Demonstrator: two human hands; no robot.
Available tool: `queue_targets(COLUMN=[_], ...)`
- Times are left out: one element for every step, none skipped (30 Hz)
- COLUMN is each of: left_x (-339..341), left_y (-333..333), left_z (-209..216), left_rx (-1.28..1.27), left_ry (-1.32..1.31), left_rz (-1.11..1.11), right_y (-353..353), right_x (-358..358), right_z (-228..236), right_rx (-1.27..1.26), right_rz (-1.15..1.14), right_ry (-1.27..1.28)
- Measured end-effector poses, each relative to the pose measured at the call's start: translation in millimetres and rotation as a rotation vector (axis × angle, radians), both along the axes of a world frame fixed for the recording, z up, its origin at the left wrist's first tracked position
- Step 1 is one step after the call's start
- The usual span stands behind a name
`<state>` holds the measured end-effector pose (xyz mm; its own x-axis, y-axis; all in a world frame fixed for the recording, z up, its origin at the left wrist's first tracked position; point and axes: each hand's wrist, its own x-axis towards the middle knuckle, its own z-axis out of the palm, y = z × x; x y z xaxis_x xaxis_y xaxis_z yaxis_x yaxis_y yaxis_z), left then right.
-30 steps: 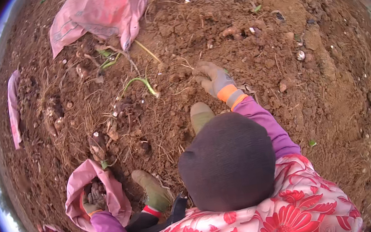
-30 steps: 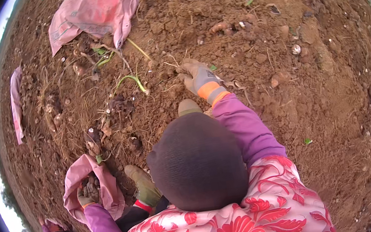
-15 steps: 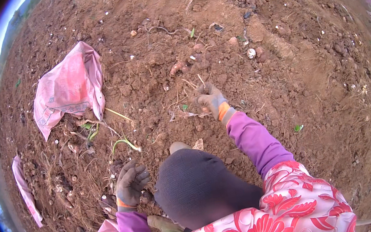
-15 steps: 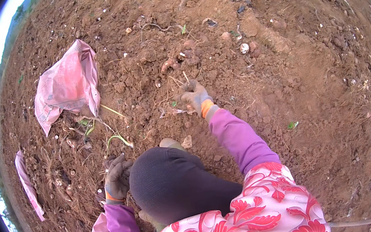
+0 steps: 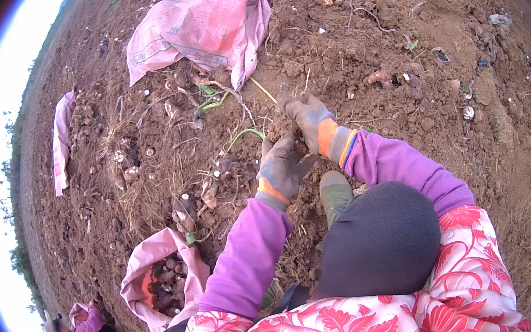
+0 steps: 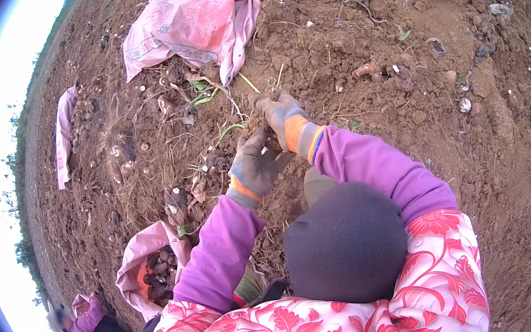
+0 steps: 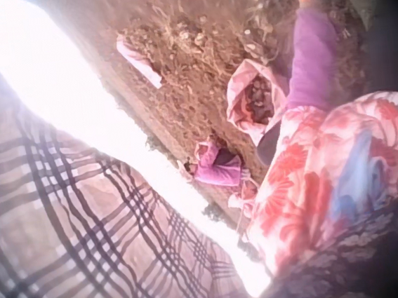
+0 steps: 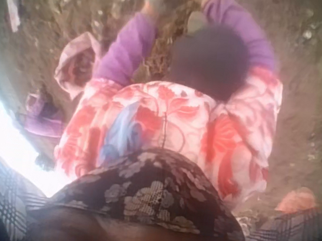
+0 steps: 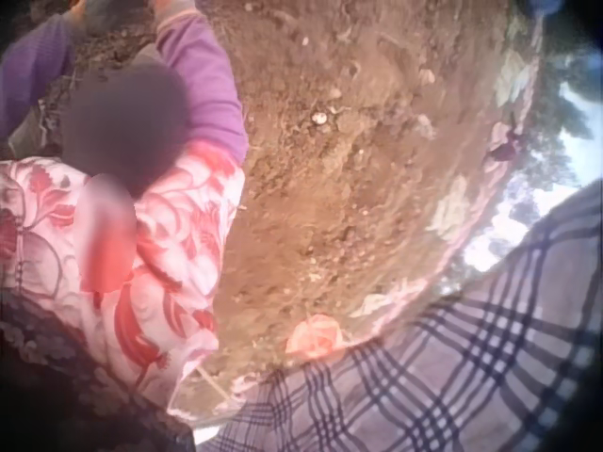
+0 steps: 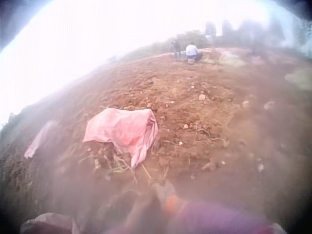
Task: The person repeatedly picks onions from the soil, removes attached roots and soil, and places them into a pink sack. The person works continuously across the field, gathering onions one by one and filling the sack.
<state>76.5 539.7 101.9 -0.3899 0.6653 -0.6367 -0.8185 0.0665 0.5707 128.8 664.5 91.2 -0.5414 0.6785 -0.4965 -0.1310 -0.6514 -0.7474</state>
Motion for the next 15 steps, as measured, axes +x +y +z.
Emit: queue_targets(left_x=[-8.7, -21.5, -38.1, -57.4, -75.1, -85.3, -93.0, -97.2, -97.6, -94.5, -90.3, -86.2, -85.3, -85.3, -88.7], left_y=[-1.8, -2.5, -4.7, -4.4, -7.0, -6.7, -5.8, -4.0, -1.4, 1.9, 4.9, 8.2, 10.4, 12.4, 13.7], left_z=[-5.8, -12.2, -18.3, -23.5, -26.9, -30.3, -33.0, -35.0, -36.7, -38.3, -40.1, -42.1, -44.2, -46.5, -48.8], left_rx=[0.074, 0.136, 0.224, 0.204, 0.147, 0.115, 0.035, 0.073, 0.075, 0.087, 0.022, -0.034, -0.045, -0.107, -0.113], left_ry=[-0.057, -0.167, -0.260, -0.342, -0.441, -0.435, -0.418, -0.387, -0.355, -0.321, -0.210, -0.093, 0.022, 0.035, 0.019], left_rz=[0.020, 0.007, 0.000, 0.017, 0.015, 0.034, 0.083, 0.020, -0.033, -0.093, -0.142, -0.198, -0.273, -0.247, -0.230], right_y=[3.6, 9.8, 17.1, 27.4, 33.9, 42.5, 43.1, 45.4, 42.3, 35.7, 27.8, 21.5, 15.0, 9.3, 6.7], right_x=[-2.2, -4.4, -3.6, -2.9, -1.9, -0.9, -3.1, -4.9, -11.4, -17.5, -27.8, -35.8, -45.6, -54.6, -62.2], right_z=[5.4, 10.0, 12.3, 13.9, 11.8, 9.9, 4.5, 0.5, -5.5, -9.7, -13.6, -15.4, -16.2, -16.7, -16.2], right_rx=[0.007, -0.023, -0.088, 0.242, 0.667, 1.017, 1.150, 1.187, 1.062, 0.755, 0.302, 0.380, 0.485, 0.605, 0.739], right_rz=[0.037, 0.137, 0.208, 0.370, 0.585, 0.744, 0.769, 0.796, 0.841, 0.883, 0.933, 0.857, 0.757, 0.792, 0.820], right_ry=[-0.027, -0.031, -0.080, -0.369, -0.577, -0.688, -0.712, -0.580, -0.362, -0.127, -0.038, -0.234, -0.321, -0.419, -0.480])
